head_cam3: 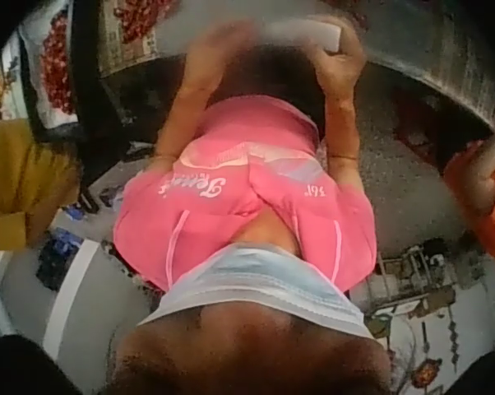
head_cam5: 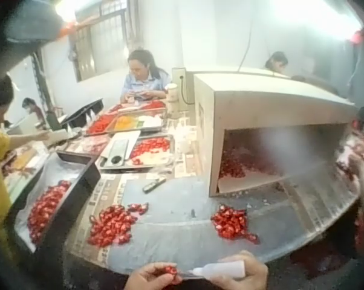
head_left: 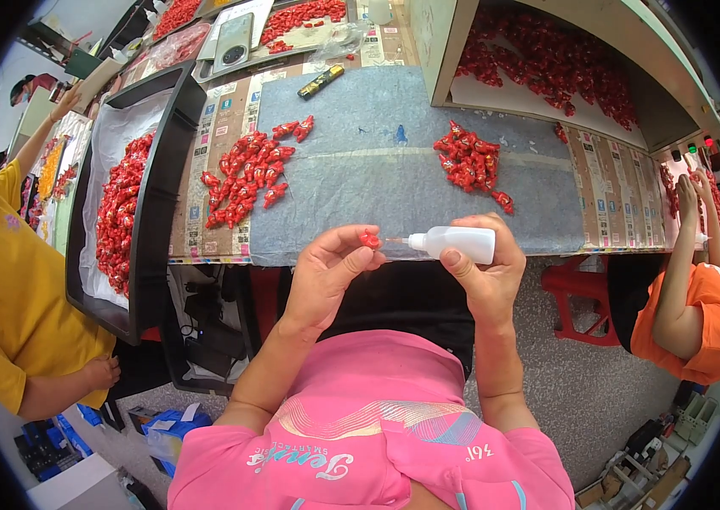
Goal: The person assembles small toy pieces by applying glue onto them with a squeeze bottle, pressing parts together by hand, and placing the assembled components onto the table.
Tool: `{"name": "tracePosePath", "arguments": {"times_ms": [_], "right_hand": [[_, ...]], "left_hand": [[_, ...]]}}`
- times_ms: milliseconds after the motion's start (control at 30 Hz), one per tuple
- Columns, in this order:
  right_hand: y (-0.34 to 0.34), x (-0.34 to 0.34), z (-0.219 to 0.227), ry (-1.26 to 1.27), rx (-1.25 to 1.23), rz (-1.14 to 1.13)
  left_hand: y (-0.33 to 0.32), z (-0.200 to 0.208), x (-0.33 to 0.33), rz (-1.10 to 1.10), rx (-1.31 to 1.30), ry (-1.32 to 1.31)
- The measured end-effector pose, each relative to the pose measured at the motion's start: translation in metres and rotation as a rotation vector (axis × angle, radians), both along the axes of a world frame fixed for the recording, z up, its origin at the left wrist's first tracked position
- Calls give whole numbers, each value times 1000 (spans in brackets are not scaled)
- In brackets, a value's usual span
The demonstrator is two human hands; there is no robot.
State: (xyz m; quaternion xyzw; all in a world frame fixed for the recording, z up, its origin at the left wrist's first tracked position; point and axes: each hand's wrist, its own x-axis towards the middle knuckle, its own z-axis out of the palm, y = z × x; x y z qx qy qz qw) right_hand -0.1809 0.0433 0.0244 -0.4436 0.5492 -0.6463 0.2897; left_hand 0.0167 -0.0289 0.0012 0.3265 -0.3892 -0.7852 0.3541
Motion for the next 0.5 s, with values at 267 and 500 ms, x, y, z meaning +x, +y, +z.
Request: {"name": "tracePosePath", "arguments": {"times_ms": [267,500], "right_hand": [[1,-1,0,20,-10,-4],[2,0,1,29,-8,-6]], "left_hand": [[0,0,0,1,-5,-7],[0,0,-1,14,2,8]]}}
